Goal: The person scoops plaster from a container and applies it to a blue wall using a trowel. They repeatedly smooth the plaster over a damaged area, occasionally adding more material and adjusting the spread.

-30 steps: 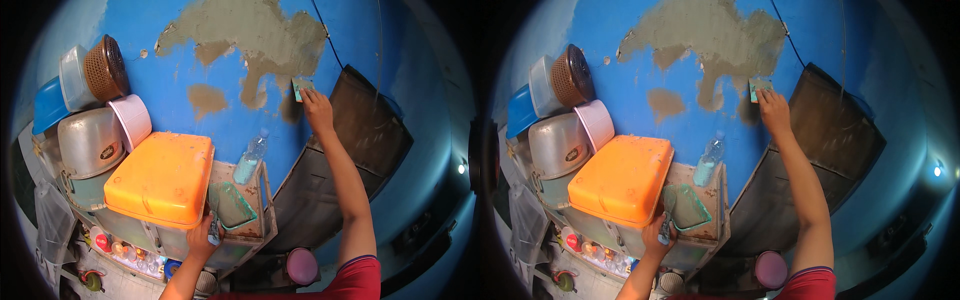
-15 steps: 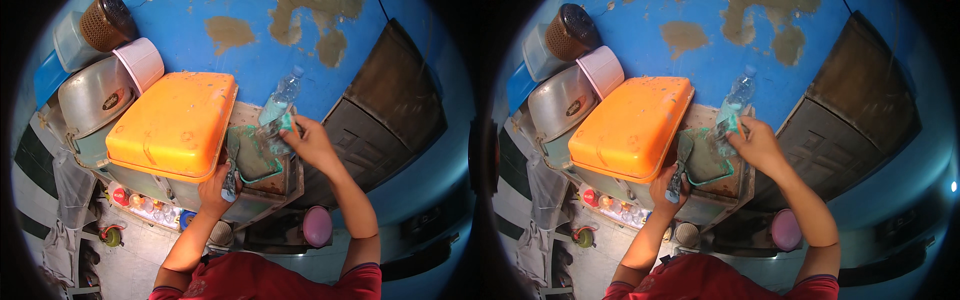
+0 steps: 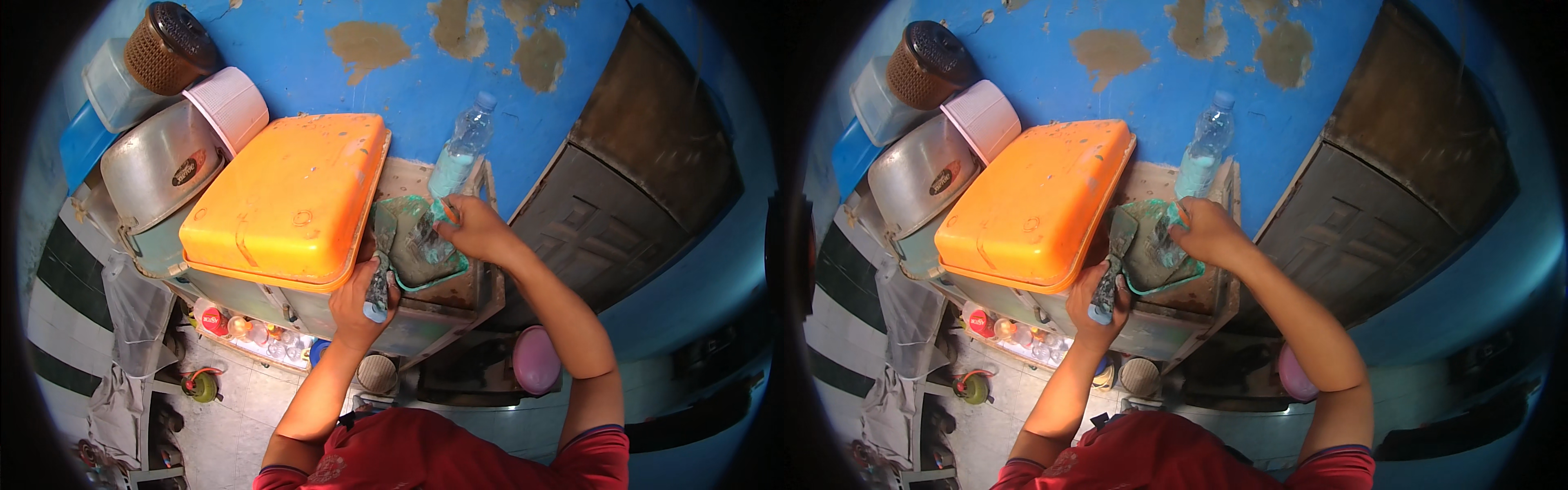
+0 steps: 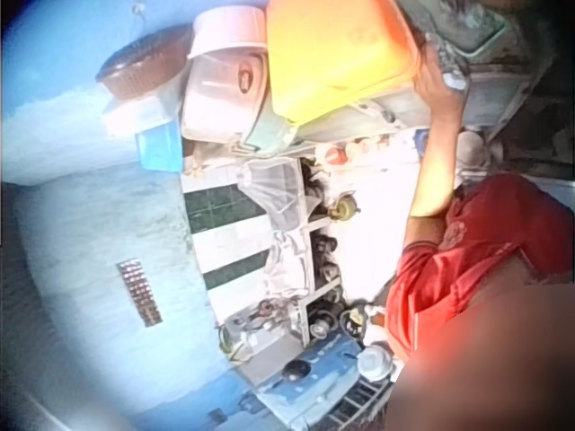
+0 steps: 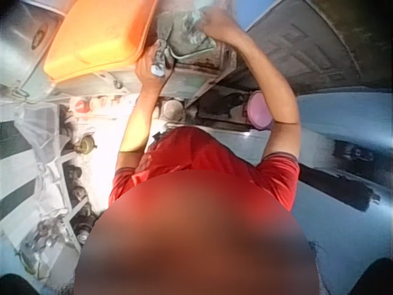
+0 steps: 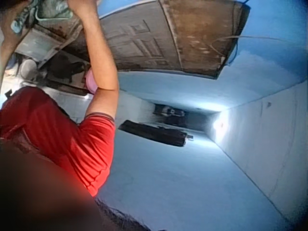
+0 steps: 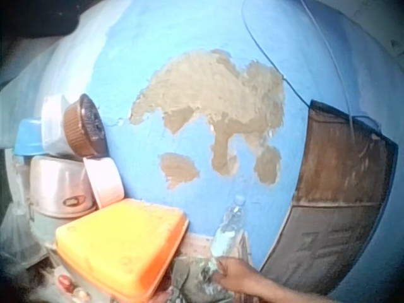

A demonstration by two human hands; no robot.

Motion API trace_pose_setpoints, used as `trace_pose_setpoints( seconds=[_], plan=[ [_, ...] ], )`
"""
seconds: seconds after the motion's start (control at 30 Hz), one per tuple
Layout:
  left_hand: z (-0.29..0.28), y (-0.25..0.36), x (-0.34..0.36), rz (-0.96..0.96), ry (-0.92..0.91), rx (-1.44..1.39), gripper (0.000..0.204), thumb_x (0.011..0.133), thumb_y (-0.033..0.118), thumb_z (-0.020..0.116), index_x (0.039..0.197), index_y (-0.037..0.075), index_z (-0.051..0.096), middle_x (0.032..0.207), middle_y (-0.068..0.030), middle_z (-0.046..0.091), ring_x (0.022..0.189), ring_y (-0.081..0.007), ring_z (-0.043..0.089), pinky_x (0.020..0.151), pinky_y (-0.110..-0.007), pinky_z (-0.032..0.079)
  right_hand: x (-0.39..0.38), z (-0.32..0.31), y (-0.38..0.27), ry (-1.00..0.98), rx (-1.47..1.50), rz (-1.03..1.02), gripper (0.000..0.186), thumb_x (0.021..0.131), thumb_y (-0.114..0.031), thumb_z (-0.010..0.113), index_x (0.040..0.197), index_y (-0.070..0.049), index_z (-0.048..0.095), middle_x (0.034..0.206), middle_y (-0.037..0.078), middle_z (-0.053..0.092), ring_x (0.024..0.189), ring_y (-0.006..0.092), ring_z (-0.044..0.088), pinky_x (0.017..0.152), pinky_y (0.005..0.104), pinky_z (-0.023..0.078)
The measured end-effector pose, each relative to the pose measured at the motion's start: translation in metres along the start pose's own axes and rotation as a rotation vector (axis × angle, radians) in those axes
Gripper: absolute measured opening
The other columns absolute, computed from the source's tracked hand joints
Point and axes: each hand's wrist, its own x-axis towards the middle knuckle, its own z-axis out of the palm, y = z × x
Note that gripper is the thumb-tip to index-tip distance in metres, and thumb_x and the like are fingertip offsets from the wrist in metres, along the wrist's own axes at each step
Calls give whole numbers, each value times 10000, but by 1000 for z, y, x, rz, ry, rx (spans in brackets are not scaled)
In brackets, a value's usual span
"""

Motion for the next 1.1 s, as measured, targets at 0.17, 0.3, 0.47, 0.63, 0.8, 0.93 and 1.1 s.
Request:
trace_pose_setpoints(
  seconds=[0.17, 0.3, 0.47, 0.63, 0.8, 0.93, 1.1],
  plan=[
    [-2, 2, 1, -12, -8, 7, 386, 802, 64, 745, 1145, -23, 588, 945, -190, 678, 817, -377, 674, 738, -415, 546, 5, 12, 14, 46, 48, -26, 308, 859, -217, 705, 963, 56, 607, 879, 243, 660, 867, 375, 667, 776, 448, 496],
    [-1, 2, 2, -14, -1, -8, 378, 806, 65, 740, 1140, -23, 588, 948, -193, 680, 816, -383, 674, 738, -419, 548, 3, 12, 6, 28, 93, 20, 304, 859, -210, 711, 980, 52, 616, 883, 221, 666, 857, 356, 667, 782, 434, 500],
    [0, 3, 3, -4, 2, -4, 376, 808, 65, 731, 1144, -22, 588, 956, -199, 682, 824, -388, 676, 744, -421, 550, 5, 21, 5, -5, 87, -9, 247, 902, -172, 703, 1033, 29, 641, 782, 48, 616, 728, 133, 576, 661, 348, 469],
    [-2, 2, 2, -17, -11, -16, 381, 807, 63, 728, 1150, -21, 587, 949, -196, 677, 823, -386, 675, 743, -417, 550, 1, 13, 0, -77, 245, 39, 164, 921, -157, 695, 971, -7, 653, 689, -19, 551, 569, 85, 513, 525, 293, 412],
    [-1, 2, 2, -9, -5, 1, 379, 805, 59, 734, 1146, -19, 588, 943, -193, 674, 814, -382, 674, 736, -415, 550, -2, 5, -1, -139, 367, 120, 152, 931, -156, 702, 861, -52, 614, 635, -54, 508, 496, 48, 458, 443, 260, 361],
    [-1, 2, 2, -12, -6, -5, 380, 802, 53, 738, 1142, -21, 586, 949, -194, 673, 814, -380, 674, 736, -413, 550, 0, 3, 4, -196, 399, 166, 207, 935, -167, 709, 801, -85, 575, 629, -59, 502, 503, 42, 460, 438, 250, 363],
    [-1, 2, 1, -14, -7, -12, 387, 796, 46, 740, 1144, -23, 584, 953, -193, 674, 814, -376, 675, 735, -409, 550, -1, -2, 0, -201, 443, 194, 256, 936, -163, 713, 759, -100, 539, 621, -74, 473, 503, 37, 438, 437, 245, 374]
  ],
)
